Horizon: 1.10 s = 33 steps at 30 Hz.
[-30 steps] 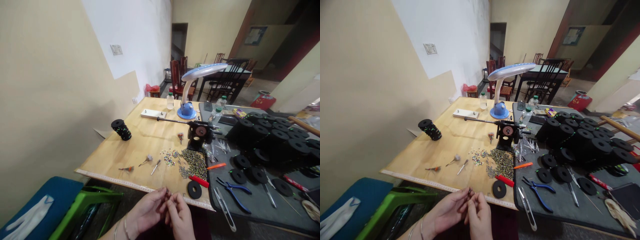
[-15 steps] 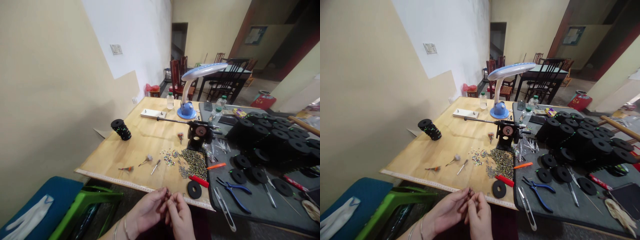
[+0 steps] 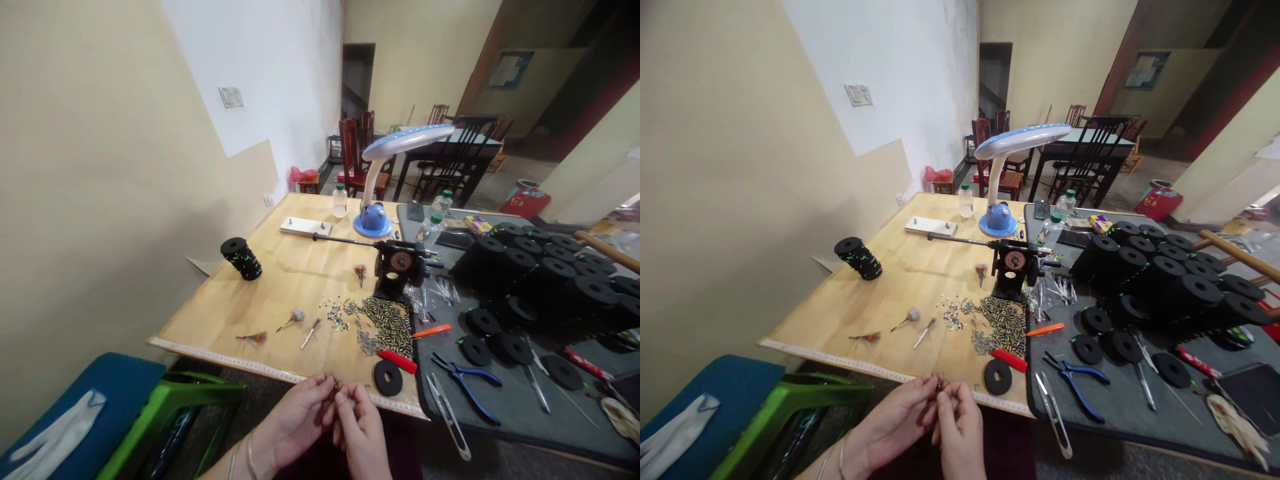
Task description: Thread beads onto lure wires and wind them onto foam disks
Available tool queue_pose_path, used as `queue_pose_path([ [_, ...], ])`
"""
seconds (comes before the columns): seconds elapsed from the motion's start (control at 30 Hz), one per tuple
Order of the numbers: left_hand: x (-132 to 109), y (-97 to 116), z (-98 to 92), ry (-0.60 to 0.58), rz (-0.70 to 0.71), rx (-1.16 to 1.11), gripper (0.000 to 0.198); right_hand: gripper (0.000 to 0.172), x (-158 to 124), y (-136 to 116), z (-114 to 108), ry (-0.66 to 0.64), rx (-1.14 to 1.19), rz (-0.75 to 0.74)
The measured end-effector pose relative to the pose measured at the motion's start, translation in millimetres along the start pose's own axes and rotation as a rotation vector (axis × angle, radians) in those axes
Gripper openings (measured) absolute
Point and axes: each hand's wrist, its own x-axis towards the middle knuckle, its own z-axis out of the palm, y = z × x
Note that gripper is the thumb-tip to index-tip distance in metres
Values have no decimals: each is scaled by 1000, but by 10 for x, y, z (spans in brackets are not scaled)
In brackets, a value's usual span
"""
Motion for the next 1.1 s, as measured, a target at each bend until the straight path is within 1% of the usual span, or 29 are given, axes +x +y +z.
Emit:
queue_pose_path([
  [0.1, -6, -5, 20, 11, 37, 26, 26, 47, 4, -5, 0, 4, 18, 26],
  [0.23, -20, -14, 63, -46, 88, 115, 29, 48, 1, -35, 14, -6, 49, 55],
  [0.4, -39, -21, 80, -12, 154, 185, 31, 50, 12, -48, 14, -27, 86, 89],
  [0.53, -64, 11, 64, -18, 199, 240, 25, 47, 33, -60, -1, -50, 113, 125],
  [0.7, -128, 148, 36, 102, 309, 370, 22, 48, 73, -134, -9, -120, 48, 164],
  [0.77, -151, 219, 26, 107, 338, 441, 23, 46, 87, -161, -9, -136, -20, 141],
  [0.87, -180, 318, 21, 79, 334, 519, 25, 39, 92, -203, -7, -163, -162, 53],
  [1.0, -214, 420, 40, 43, 314, 536, 30, 25, 74, -291, 10, -232, -378, -106],
  [1.1, -235, 474, 47, 9, 306, 555, 31, 15, 72, -342, 27, -273, -501, -183],
])
